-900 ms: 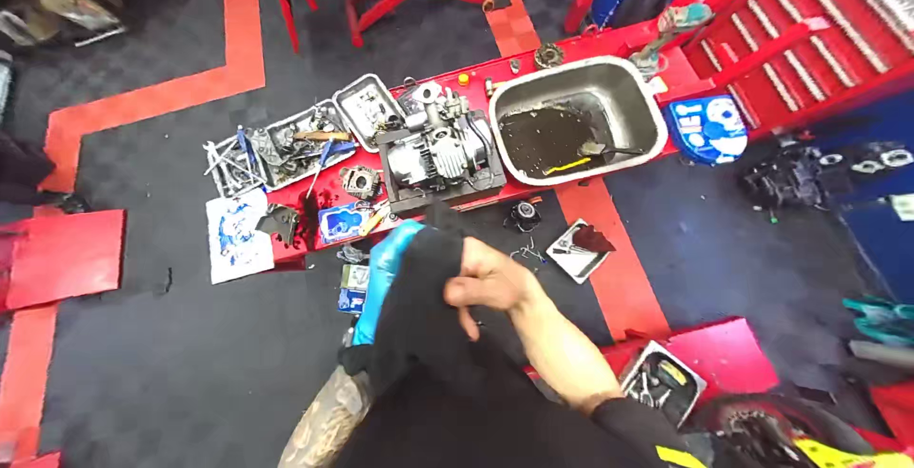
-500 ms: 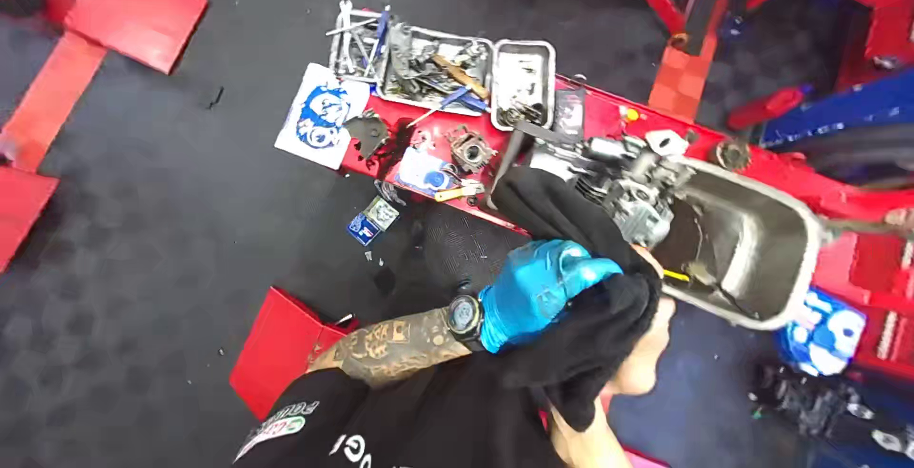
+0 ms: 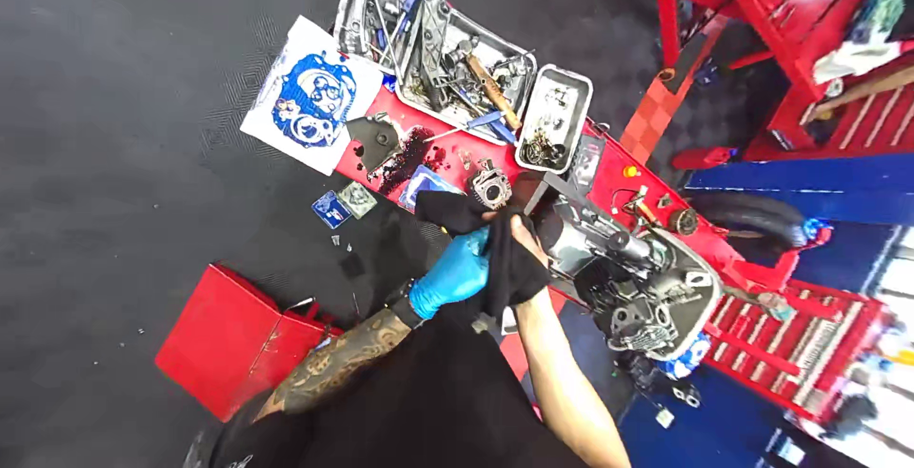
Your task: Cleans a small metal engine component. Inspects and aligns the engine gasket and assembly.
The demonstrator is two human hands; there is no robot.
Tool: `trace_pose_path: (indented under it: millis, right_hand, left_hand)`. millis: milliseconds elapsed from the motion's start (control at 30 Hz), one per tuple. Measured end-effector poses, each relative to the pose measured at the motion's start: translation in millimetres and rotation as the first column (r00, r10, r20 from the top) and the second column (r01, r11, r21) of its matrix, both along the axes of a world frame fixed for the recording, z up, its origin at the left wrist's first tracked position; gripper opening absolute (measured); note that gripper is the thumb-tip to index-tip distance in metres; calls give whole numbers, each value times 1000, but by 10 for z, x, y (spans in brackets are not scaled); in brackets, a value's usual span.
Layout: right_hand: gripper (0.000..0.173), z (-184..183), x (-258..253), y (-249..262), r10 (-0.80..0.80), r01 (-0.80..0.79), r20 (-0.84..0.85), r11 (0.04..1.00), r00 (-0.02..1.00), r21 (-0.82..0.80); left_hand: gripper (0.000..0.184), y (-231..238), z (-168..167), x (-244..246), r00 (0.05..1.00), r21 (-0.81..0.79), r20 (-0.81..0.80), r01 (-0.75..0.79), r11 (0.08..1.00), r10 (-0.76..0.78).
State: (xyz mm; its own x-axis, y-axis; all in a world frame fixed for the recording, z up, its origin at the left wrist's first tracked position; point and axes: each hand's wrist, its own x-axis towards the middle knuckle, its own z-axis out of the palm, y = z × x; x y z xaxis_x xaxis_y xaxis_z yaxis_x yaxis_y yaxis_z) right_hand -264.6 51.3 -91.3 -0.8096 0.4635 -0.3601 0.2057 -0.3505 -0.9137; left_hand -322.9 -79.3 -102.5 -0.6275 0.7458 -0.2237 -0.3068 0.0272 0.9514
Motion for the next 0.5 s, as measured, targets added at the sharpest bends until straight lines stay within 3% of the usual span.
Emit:
trace_pose_path:
  millis: [67,100,133,200,267,300,433,500]
  right_hand:
    - [26,-149,-339,129,-139,99,98,937,985,336]
    - [29,-223,-542,247,-168,104,94,872,981,479]
    - [35,-266,-779,378,-166,82,90,802,982,592]
    - [44,-346,-1354,697,-98,-4,100,693,990,721]
    - [51,-526,-1923,1044,-66,-124,225,668,972,734]
    - [57,-646,-2154,1210,-43,-201,303,660,952,724]
    - [93,-870,-2533,1555,27,-554,628,499,778,666]
    - [80,-723,-2347,1307,63,-546,580,436,812,716]
  left_hand:
    - [39,-119,-199,-138,984,-20,176,-14,1000,18]
    - [37,-190,-302,-208,955,-49,285,-65,997,77]
    - [37,-260,-421,-266,891,-55,426,-145,988,154]
    - [64,-478,-677,-441,692,92,714,-240,967,103]
    - [81,-638,-860,-555,528,237,849,-349,907,-18]
    - [84,-689,-891,-587,490,260,870,-385,885,-43]
    - [87,-732,-816,-745,457,258,889,-454,853,-26]
    - [86,-711,-823,-799,485,273,874,-450,851,-24]
